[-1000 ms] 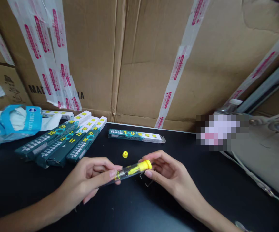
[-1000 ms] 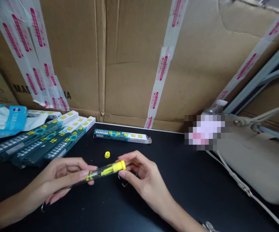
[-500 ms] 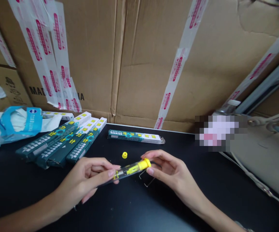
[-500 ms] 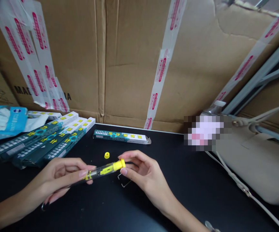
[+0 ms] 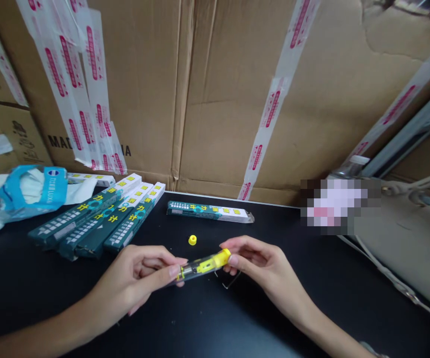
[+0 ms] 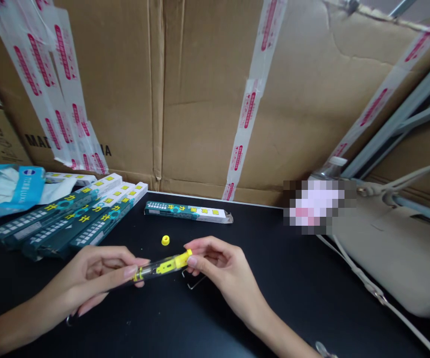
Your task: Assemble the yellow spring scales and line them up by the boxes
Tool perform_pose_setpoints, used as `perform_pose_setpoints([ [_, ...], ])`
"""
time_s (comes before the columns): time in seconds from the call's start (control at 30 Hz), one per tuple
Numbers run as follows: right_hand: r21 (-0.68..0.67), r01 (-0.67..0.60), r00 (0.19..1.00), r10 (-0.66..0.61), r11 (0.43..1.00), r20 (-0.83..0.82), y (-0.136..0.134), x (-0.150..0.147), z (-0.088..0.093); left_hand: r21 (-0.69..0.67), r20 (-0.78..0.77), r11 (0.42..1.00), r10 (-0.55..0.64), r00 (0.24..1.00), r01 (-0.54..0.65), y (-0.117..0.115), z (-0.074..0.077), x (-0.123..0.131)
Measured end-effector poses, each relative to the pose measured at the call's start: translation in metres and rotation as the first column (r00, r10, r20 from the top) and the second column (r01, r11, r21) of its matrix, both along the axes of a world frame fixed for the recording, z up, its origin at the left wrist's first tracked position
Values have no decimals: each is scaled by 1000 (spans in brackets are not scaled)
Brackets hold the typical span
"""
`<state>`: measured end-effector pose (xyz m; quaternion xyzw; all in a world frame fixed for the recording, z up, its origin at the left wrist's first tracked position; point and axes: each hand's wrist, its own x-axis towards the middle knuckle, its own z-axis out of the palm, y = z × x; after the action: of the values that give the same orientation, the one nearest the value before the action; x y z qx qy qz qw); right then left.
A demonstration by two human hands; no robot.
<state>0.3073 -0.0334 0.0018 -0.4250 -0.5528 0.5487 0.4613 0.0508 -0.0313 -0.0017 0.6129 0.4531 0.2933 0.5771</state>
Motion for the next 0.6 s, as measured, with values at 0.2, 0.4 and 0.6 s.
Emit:
perform_pose_setpoints([
  [0.2,24,6,997,-8,1000,77,0,-1,-4,28,-30,999,-20,999,20,-1,0,0],
  [0.4,-1,-28,999,28,1000,27,1,1,-4,36,-13,999,-11,1000,11,-1,-2,0],
  [0.6,31,-72,996,73,997,-57,2,2,-5,-24,40,1000,-19,999,20,1,2,-2],
])
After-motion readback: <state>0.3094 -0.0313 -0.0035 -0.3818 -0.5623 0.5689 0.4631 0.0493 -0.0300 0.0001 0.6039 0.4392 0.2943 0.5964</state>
